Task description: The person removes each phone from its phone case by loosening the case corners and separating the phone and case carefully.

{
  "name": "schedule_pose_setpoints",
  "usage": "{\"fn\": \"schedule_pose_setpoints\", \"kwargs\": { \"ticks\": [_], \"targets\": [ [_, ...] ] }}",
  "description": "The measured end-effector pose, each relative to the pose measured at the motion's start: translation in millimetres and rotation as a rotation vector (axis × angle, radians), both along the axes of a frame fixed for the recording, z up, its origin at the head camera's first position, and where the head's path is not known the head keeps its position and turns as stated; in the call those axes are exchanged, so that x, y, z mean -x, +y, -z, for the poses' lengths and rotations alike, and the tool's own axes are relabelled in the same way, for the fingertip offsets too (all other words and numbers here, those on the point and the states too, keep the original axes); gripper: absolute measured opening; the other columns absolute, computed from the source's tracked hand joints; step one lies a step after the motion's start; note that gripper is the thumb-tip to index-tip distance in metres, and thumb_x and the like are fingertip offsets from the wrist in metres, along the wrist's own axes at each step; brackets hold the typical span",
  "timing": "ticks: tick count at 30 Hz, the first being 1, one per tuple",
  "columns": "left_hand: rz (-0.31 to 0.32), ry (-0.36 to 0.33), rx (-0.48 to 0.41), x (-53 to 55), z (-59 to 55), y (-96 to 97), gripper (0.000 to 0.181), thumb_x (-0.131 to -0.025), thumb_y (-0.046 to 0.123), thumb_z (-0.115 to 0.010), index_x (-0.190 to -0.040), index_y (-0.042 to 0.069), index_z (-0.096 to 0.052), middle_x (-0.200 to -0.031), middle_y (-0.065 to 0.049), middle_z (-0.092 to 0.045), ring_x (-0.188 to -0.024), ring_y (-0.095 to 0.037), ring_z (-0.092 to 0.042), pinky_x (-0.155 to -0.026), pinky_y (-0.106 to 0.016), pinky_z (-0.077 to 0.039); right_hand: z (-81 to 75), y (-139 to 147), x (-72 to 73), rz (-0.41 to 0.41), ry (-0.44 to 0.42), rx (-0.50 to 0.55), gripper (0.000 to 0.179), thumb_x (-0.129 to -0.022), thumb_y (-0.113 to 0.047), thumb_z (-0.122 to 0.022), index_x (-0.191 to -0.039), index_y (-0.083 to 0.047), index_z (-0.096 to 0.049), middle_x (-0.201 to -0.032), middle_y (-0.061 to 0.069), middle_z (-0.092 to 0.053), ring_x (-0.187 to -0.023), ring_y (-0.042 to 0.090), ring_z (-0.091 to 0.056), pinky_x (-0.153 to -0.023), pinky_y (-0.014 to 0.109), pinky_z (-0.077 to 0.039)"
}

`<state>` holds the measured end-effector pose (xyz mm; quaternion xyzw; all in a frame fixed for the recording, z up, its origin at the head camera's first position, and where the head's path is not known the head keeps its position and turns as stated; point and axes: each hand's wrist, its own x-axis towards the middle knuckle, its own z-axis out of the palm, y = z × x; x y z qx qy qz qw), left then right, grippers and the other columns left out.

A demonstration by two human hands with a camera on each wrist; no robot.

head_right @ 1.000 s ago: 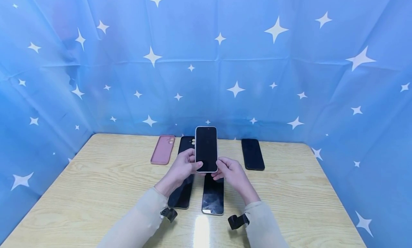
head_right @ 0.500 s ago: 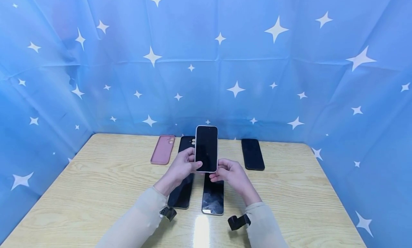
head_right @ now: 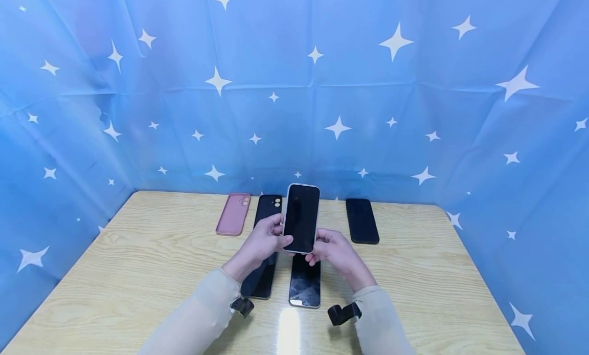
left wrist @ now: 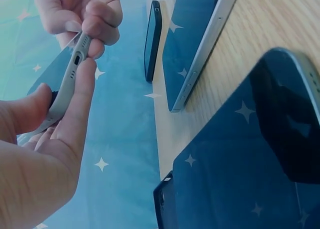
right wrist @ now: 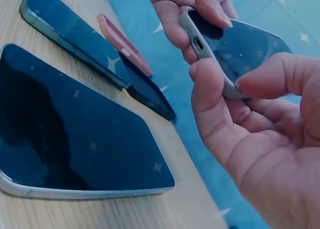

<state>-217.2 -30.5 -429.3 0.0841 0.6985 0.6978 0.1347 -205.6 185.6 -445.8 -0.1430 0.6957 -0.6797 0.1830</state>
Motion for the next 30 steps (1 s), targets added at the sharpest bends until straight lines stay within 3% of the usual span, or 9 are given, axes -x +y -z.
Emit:
{"fn": "schedule_pose_setpoints", "kwargs": {
  "ticks": [9,14,21,26,30],
  "targets": [
    [0.066,-0.057,-0.094,3.2,-0.6,-4.9,0.022,-0.098,-0.012,-0.059,-0.119,-0.007,-0.058,-0.101,-0.023,-0.074,-0.077,-0.025,-0.075,-0.079,-0.054,-0.063,1.2,2.9,1.3,-0.075,0.006,0.108,0.029,-0.096,0.009,-0.041,-0.120,0.010,-0.058,-0.092,0.002,-0.069,-0.080,0.014,-0.068,-0.075,0.027,-0.060],
    [0.100,-0.094,-0.157,5.0,0.3,-8.6,0.028,-0.101,-0.008,-0.056,-0.129,-0.006,-0.056,-0.110,-0.025,-0.073,-0.088,-0.024,-0.075,-0.080,-0.049,-0.064,3.5,5.7,2.6,-0.150,0.020,0.221,0.037,-0.097,0.013,-0.038,-0.116,-0.005,-0.064,-0.094,0.002,-0.069,-0.083,0.015,-0.069,-0.077,0.027,-0.060],
    [0.131,-0.172,-0.283,7.4,5.1,-8.9,0.039,-0.102,-0.007,-0.054,-0.141,-0.004,-0.051,-0.119,-0.025,-0.072,-0.092,-0.021,-0.075,-0.083,-0.047,-0.064,3.5,8.4,4.2,-0.213,-0.020,0.337,0.042,-0.099,0.012,-0.038,-0.112,-0.012,-0.070,-0.100,0.001,-0.072,-0.085,0.013,-0.069,-0.080,0.025,-0.059],
    [0.116,-0.178,-0.293,6.1,5.2,-9.1,0.036,-0.101,-0.008,-0.054,-0.137,-0.005,-0.053,-0.117,-0.025,-0.073,-0.091,-0.021,-0.075,-0.083,-0.047,-0.065,3.8,8.2,4.2,-0.182,-0.004,0.270,0.035,-0.102,0.009,-0.042,-0.114,-0.009,-0.068,-0.100,0.001,-0.072,-0.086,0.015,-0.070,-0.081,0.026,-0.060],
    [0.094,-0.150,-0.264,5.8,5.0,-9.7,0.031,-0.101,-0.008,-0.054,-0.132,-0.006,-0.054,-0.120,-0.029,-0.070,-0.093,-0.024,-0.075,-0.084,-0.049,-0.064,-0.9,5.9,1.6,-0.110,0.038,0.108,0.027,-0.103,0.005,-0.044,-0.124,0.012,-0.059,-0.101,0.005,-0.068,-0.088,0.021,-0.070,-0.085,0.029,-0.061]
  ]
}}
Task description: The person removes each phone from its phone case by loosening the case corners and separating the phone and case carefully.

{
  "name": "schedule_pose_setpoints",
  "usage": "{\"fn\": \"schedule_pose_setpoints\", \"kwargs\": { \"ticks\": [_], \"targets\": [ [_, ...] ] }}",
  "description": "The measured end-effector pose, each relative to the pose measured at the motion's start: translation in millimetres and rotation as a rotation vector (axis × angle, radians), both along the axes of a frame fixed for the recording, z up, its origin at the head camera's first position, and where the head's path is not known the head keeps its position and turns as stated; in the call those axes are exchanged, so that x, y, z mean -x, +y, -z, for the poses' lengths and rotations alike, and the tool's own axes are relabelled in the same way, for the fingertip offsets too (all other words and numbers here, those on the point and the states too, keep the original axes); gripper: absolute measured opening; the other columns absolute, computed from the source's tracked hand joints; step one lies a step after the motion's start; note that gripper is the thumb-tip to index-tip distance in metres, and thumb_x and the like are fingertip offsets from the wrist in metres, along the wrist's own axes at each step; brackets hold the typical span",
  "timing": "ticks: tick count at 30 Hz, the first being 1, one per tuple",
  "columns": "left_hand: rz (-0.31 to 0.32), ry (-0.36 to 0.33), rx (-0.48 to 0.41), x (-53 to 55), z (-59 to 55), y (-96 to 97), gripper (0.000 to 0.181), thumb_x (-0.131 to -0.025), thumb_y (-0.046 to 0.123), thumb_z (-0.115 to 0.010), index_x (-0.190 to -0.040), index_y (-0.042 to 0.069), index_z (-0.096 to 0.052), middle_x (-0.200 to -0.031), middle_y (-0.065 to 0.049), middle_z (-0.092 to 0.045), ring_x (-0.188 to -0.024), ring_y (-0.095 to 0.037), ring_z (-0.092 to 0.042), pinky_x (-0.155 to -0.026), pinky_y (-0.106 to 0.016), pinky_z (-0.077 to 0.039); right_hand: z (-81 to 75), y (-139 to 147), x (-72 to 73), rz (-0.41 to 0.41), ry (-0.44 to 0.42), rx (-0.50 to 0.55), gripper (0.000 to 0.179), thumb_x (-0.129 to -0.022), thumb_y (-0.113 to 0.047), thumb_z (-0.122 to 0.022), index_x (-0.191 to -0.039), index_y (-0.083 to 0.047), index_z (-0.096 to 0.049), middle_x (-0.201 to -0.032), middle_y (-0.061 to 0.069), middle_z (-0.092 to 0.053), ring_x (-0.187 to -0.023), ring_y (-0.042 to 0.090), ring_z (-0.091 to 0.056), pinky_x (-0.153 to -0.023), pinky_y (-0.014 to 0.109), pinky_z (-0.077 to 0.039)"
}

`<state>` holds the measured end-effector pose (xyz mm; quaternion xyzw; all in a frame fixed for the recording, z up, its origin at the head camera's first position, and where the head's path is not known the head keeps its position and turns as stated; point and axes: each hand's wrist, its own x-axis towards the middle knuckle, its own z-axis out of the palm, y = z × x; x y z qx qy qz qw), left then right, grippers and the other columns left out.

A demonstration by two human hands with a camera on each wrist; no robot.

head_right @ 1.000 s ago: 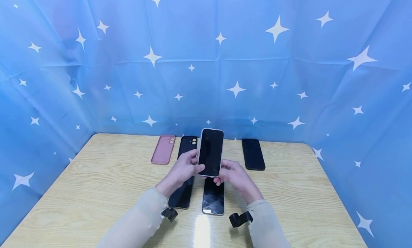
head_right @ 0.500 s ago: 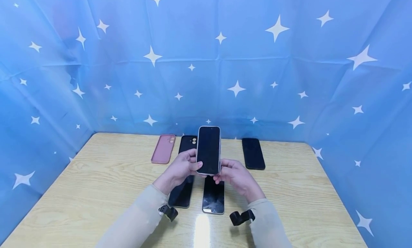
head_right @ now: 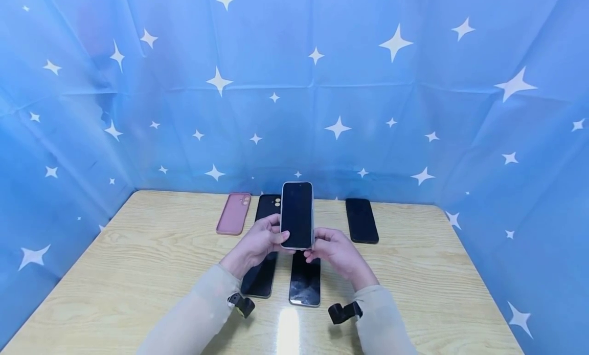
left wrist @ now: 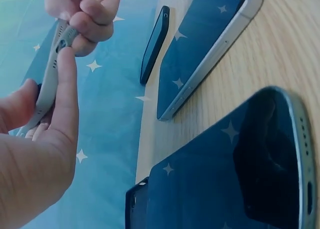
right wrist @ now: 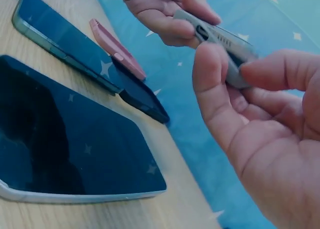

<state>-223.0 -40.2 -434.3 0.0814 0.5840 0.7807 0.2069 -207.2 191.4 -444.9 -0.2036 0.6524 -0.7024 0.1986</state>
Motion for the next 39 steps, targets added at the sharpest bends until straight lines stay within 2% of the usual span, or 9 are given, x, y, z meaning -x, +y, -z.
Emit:
{"fn": "schedule_pose_setpoints", "kwargs": {
  "ticks": [3,6,12,15,21,25,29,32,39],
  "targets": [
    [-0.015,-0.001,0.020,1.0,0.6,-1.9,0.031,-0.102,-0.007,-0.054,-0.132,-0.005,-0.055,-0.120,-0.028,-0.071,-0.092,-0.024,-0.075,-0.086,-0.051,-0.063,-6.4,-3.2,-3.8,0.053,0.018,-0.108,0.035,-0.103,0.002,-0.045,-0.131,0.023,-0.048,-0.103,0.009,-0.066,-0.088,0.022,-0.070,-0.087,0.029,-0.061],
    [-0.020,-0.004,0.023,1.4,-0.2,-4.2,0.032,-0.102,-0.008,-0.054,-0.133,-0.004,-0.054,-0.119,-0.027,-0.071,-0.091,-0.023,-0.075,-0.086,-0.052,-0.062,-11.2,-7.0,-8.1,0.117,0.037,-0.176,0.036,-0.103,0.001,-0.050,-0.134,0.020,-0.049,-0.103,0.014,-0.066,-0.087,0.021,-0.068,-0.085,0.029,-0.061],
    [-0.021,0.001,0.031,0.6,-2.9,-6.1,0.033,-0.102,-0.008,-0.054,-0.134,-0.004,-0.054,-0.121,-0.027,-0.070,-0.093,-0.024,-0.075,-0.085,-0.051,-0.063,-14.0,-15.9,-13.1,0.382,0.117,-0.278,0.026,-0.091,0.007,-0.068,-0.115,0.009,-0.059,-0.097,0.012,-0.064,-0.085,0.017,-0.063,-0.077,0.022,-0.058],
    [-0.020,0.011,0.048,-0.1,-3.3,-5.3,0.032,-0.102,-0.008,-0.054,-0.134,-0.003,-0.055,-0.118,-0.024,-0.072,-0.092,-0.023,-0.075,-0.086,-0.053,-0.062,-14.7,-20.0,-14.3,0.464,0.154,-0.333,0.023,-0.085,0.012,-0.070,-0.104,0.004,-0.061,-0.090,0.011,-0.063,-0.082,0.017,-0.060,-0.073,0.020,-0.054],
    [-0.022,0.037,0.092,-1.9,-2.7,-1.8,0.022,-0.100,-0.010,-0.056,-0.122,-0.006,-0.057,-0.089,-0.006,-0.070,-0.080,-0.020,-0.071,-0.080,-0.053,-0.064,-20.1,-26.1,-16.9,0.500,0.285,-0.553,0.021,-0.080,0.016,-0.071,-0.087,-0.003,-0.065,-0.079,0.005,-0.063,-0.074,0.015,-0.058,-0.066,0.021,-0.050],
    [-0.037,0.051,0.110,-3.0,-3.5,0.5,0.019,-0.098,-0.012,-0.058,-0.117,-0.007,-0.058,-0.089,-0.009,-0.072,-0.081,-0.022,-0.072,-0.077,-0.052,-0.064,-26.8,-26.8,-18.6,0.454,0.364,-0.666,0.020,-0.080,0.014,-0.066,-0.081,-0.005,-0.062,-0.077,0.002,-0.060,-0.072,0.014,-0.057,-0.064,0.023,-0.047],
    [-0.058,0.061,0.125,-3.3,-4.9,1.5,0.017,-0.098,-0.012,-0.058,-0.115,-0.008,-0.058,-0.091,-0.012,-0.072,-0.082,-0.023,-0.074,-0.077,-0.052,-0.064,-34.1,-24.8,-20.4,0.399,0.303,-0.617,0.012,-0.084,0.008,-0.060,-0.089,-0.001,-0.064,-0.080,0.004,-0.058,-0.074,0.017,-0.053,-0.063,0.024,-0.044],
    [-0.056,0.071,0.138,-2.7,-4.7,2.1,0.017,-0.098,-0.011,-0.058,-0.115,-0.007,-0.058,-0.091,-0.012,-0.071,-0.080,-0.022,-0.073,-0.077,-0.051,-0.065,-35.8,-24.7,-20.6,0.408,0.248,-0.585,0.004,-0.091,-0.002,-0.065,-0.095,0.000,-0.065,-0.082,0.004,-0.058,-0.074,0.018,-0.051,-0.061,0.024,-0.043],
    [-0.053,0.096,0.174,-1.7,-1.0,3.4,0.022,-0.097,-0.010,-0.062,-0.118,-0.007,-0.059,-0.089,-0.013,-0.070,-0.082,-0.027,-0.073,-0.080,-0.055,-0.063,-28.6,-26.3,-17.4,0.463,0.213,-0.600,0.017,-0.095,-0.013,-0.074,-0.090,-0.004,-0.061,-0.071,0.002,-0.051,-0.064,0.018,-0.051,-0.054,0.025,-0.042]
  ]
}}
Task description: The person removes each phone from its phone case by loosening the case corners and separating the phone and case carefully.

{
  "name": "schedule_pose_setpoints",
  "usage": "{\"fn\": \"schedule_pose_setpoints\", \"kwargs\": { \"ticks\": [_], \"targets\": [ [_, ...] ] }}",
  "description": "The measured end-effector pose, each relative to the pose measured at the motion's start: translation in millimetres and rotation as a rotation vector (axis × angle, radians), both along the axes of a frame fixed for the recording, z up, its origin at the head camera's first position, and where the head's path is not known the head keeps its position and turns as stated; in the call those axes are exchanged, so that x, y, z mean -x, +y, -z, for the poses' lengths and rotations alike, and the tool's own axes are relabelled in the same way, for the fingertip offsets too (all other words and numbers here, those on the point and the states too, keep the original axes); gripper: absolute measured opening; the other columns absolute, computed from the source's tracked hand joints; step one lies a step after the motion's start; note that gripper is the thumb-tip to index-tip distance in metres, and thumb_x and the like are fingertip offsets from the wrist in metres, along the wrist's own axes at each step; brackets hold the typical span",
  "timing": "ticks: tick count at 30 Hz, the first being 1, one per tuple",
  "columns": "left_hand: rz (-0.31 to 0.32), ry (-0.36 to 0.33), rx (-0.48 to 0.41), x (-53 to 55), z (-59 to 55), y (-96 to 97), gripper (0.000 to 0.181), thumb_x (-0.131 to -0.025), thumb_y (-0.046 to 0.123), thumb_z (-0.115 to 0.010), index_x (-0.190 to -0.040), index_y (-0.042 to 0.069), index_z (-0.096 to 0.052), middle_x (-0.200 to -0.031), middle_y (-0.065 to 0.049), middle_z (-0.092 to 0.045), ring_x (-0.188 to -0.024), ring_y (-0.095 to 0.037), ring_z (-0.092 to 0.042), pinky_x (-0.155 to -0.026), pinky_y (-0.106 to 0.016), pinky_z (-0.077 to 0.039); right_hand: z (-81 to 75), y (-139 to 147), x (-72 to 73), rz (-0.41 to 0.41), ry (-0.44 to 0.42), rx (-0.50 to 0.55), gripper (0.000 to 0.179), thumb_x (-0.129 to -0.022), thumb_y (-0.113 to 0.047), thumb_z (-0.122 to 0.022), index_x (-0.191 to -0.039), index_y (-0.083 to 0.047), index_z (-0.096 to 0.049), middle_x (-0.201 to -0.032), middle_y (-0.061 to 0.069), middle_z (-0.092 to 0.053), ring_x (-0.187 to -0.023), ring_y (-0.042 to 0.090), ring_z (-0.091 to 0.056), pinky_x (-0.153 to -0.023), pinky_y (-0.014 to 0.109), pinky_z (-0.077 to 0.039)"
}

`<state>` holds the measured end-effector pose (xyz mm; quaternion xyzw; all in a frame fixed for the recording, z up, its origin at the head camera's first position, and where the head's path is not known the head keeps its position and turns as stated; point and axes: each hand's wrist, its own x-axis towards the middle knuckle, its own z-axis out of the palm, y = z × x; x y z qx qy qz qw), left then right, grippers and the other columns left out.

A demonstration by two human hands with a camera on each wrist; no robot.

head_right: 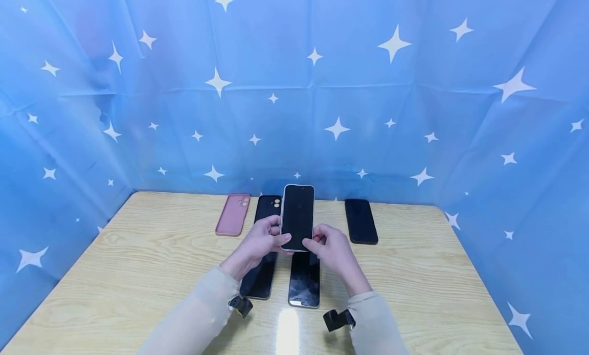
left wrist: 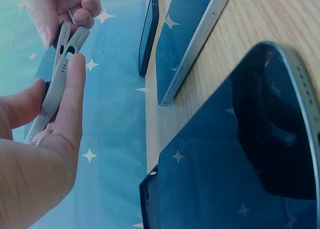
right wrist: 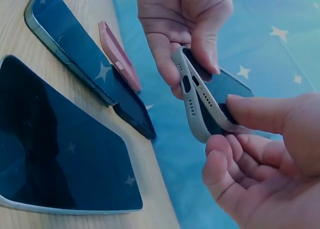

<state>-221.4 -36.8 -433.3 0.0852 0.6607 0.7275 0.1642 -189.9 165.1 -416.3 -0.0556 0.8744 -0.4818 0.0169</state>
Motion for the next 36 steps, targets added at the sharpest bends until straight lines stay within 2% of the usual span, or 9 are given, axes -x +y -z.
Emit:
{"fn": "schedule_pose_setpoints", "kwargs": {
  "ticks": [5,9,14,21,25,30,36],
  "targets": [
    [-0.021,0.004,0.006,-0.7,0.9,0.0,0.020,-0.096,-0.009,-0.065,-0.114,-0.006,-0.059,-0.082,-0.008,-0.068,-0.074,-0.022,-0.072,-0.080,-0.058,-0.062,1.4,0.5,-0.4,-0.001,-0.026,0.057,0.015,-0.096,-0.010,-0.072,-0.091,-0.002,-0.060,-0.072,0.003,-0.057,-0.066,0.019,-0.056,-0.058,0.027,-0.050],
    [-0.053,0.002,0.001,-1.1,1.2,1.1,0.023,-0.094,-0.009,-0.068,-0.114,-0.005,-0.060,-0.088,-0.012,-0.074,-0.075,-0.021,-0.072,-0.078,-0.056,-0.063,1.0,1.0,0.0,-0.004,-0.036,0.089,0.014,-0.097,-0.008,-0.071,-0.092,-0.002,-0.060,-0.075,0.006,-0.063,-0.069,0.026,-0.064,-0.064,0.032,-0.057],
    [-0.094,0.012,0.004,-2.7,1.6,2.7,0.025,-0.091,-0.009,-0.072,-0.114,-0.004,-0.062,-0.091,-0.016,-0.075,-0.076,-0.022,-0.073,-0.076,-0.056,-0.063,-0.4,1.7,-0.1,-0.004,-0.038,0.082,0.014,-0.097,-0.007,-0.071,-0.091,-0.001,-0.059,-0.072,0.007,-0.065,-0.069,0.032,-0.068,-0.064,0.037,-0.059],
    [-0.115,0.004,0.001,-4.2,0.3,4.4,0.027,-0.090,-0.006,-0.075,-0.114,-0.002,-0.063,-0.098,-0.020,-0.076,-0.081,-0.026,-0.076,-0.077,-0.055,-0.063,-1.8,1.8,-1.6,0.005,-0.048,0.042,0.017,-0.099,-0.009,-0.070,-0.090,-0.001,-0.058,-0.066,0.008,-0.066,-0.061,0.024,-0.067,-0.059,0.040,-0.059],
    [-0.073,0.009,0.012,-3.6,1.8,3.9,0.023,-0.095,-0.001,-0.072,-0.115,-0.002,-0.062,-0.101,-0.018,-0.076,-0.082,-0.026,-0.076,-0.078,-0.052,-0.064,0.1,4.6,-1.6,-0.005,-0.044,0.040,0.017,-0.100,-0.008,-0.068,-0.090,-0.001,-0.056,-0.066,0.008,-0.067,-0.059,0.022,-0.067,-0.059,0.041,-0.061],
    [0.026,0.012,0.007,-0.6,1.9,3.3,0.021,-0.104,0.000,-0.055,-0.125,-0.006,-0.058,-0.099,-0.014,-0.070,-0.079,-0.021,-0.072,-0.082,-0.048,-0.064,3.3,11.2,-1.4,-0.013,-0.069,0.097,0.016,-0.101,-0.006,-0.065,-0.092,0.002,-0.054,-0.071,0.013,-0.069,-0.061,0.024,-0.069,-0.060,0.037,-0.063],
    [0.071,0.016,0.023,1.6,2.7,3.6,0.025,-0.107,-0.002,-0.047,-0.131,-0.008,-0.055,-0.114,-0.024,-0.071,-0.093,-0.027,-0.074,-0.086,-0.047,-0.064,6.3,18.1,-0.7,-0.022,-0.083,0.188,0.013,-0.103,-0.002,-0.060,-0.096,0.006,-0.052,-0.077,0.017,-0.071,-0.065,0.029,-0.072,-0.061,0.034,-0.064]
  ]
}}
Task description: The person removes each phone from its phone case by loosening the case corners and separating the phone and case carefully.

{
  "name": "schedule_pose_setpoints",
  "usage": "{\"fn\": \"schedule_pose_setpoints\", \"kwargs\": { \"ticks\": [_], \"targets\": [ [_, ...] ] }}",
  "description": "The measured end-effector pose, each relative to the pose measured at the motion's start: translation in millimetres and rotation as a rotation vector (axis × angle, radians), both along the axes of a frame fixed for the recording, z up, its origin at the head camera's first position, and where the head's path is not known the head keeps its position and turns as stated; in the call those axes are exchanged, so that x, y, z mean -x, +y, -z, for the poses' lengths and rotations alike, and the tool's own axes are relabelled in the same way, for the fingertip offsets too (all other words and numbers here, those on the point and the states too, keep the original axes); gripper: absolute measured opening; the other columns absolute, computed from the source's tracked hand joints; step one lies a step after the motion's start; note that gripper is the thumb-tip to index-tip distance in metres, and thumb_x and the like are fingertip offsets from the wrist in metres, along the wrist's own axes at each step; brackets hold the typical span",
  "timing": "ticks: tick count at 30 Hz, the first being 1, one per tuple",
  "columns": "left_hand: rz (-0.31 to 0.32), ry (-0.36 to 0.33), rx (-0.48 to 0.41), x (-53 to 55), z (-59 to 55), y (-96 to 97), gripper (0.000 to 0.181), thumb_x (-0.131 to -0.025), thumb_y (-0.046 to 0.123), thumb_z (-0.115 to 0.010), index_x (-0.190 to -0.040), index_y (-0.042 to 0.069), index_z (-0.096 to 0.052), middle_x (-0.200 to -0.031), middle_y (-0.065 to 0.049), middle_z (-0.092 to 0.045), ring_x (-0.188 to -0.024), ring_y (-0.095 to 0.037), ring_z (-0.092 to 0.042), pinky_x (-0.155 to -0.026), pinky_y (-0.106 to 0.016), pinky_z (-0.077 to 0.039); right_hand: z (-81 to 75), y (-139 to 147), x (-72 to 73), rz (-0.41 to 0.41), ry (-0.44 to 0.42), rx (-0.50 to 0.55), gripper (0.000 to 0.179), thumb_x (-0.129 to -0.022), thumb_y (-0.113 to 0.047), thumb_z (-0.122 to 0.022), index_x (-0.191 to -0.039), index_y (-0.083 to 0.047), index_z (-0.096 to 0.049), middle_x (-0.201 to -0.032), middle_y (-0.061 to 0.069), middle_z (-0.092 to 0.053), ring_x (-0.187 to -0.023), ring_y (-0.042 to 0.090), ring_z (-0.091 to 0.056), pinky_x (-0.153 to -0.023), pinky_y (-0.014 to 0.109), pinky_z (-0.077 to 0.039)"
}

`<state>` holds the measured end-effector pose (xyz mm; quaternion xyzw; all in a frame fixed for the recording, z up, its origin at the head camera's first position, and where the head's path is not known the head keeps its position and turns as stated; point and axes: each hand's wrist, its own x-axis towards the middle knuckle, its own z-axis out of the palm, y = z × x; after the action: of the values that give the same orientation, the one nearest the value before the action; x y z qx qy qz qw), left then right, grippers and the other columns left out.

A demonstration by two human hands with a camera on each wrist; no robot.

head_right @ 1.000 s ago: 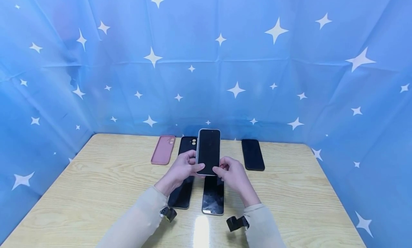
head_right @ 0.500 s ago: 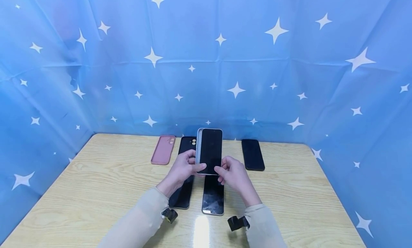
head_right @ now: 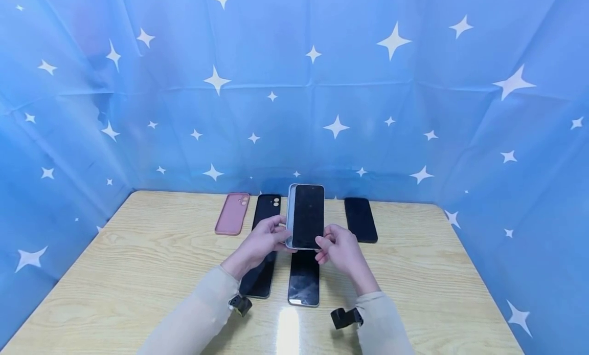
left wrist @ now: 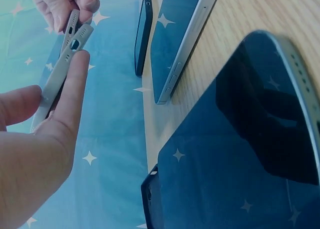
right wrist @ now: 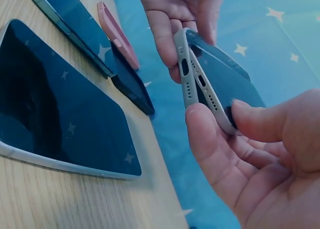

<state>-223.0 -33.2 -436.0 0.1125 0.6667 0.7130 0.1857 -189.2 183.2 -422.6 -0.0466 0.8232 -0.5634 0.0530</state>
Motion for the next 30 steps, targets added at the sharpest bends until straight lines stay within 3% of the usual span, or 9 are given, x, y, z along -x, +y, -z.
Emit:
{"fn": "schedule_pose_setpoints", "kwargs": {
  "ticks": [6,13,21,30],
  "targets": [
    [-0.013,-0.006,0.023,-0.1,-1.3,0.5,0.025,-0.107,-0.002,-0.047,-0.130,-0.007,-0.055,-0.113,-0.025,-0.071,-0.093,-0.029,-0.074,-0.087,-0.049,-0.063,1.4,4.4,0.2,0.014,-0.015,0.047,0.011,-0.105,0.000,-0.055,-0.100,0.008,-0.050,-0.082,0.021,-0.072,-0.069,0.032,-0.075,-0.064,0.035,-0.065],
    [-0.031,-0.014,0.053,0.8,-5.5,-1.5,0.023,-0.108,0.000,-0.049,-0.129,-0.003,-0.058,-0.118,-0.023,-0.072,-0.103,-0.031,-0.073,-0.089,-0.049,-0.062,-0.6,9.4,-2.4,0.069,-0.019,0.015,0.012,-0.106,-0.003,-0.055,-0.108,0.009,-0.051,-0.086,0.019,-0.070,-0.070,0.028,-0.074,-0.069,0.033,-0.065],
    [-0.015,-0.025,0.054,2.5,-7.1,-2.3,0.025,-0.108,0.000,-0.048,-0.131,-0.003,-0.057,-0.120,-0.023,-0.070,-0.106,-0.032,-0.072,-0.092,-0.051,-0.061,0.6,17.8,-4.3,0.081,-0.017,0.022,0.010,-0.106,-0.002,-0.053,-0.106,0.007,-0.050,-0.088,0.022,-0.071,-0.070,0.024,-0.074,-0.069,0.031,-0.065],
    [-0.026,-0.016,0.075,6.4,-4.4,-3.1,0.027,-0.108,0.000,-0.047,-0.133,-0.005,-0.056,-0.122,-0.025,-0.069,-0.107,-0.035,-0.071,-0.095,-0.056,-0.058,2.4,24.8,-9.1,0.103,-0.028,0.016,0.010,-0.107,-0.001,-0.052,-0.103,0.008,-0.051,-0.086,0.017,-0.070,-0.069,0.021,-0.074,-0.072,0.029,-0.064]
  ]
}}
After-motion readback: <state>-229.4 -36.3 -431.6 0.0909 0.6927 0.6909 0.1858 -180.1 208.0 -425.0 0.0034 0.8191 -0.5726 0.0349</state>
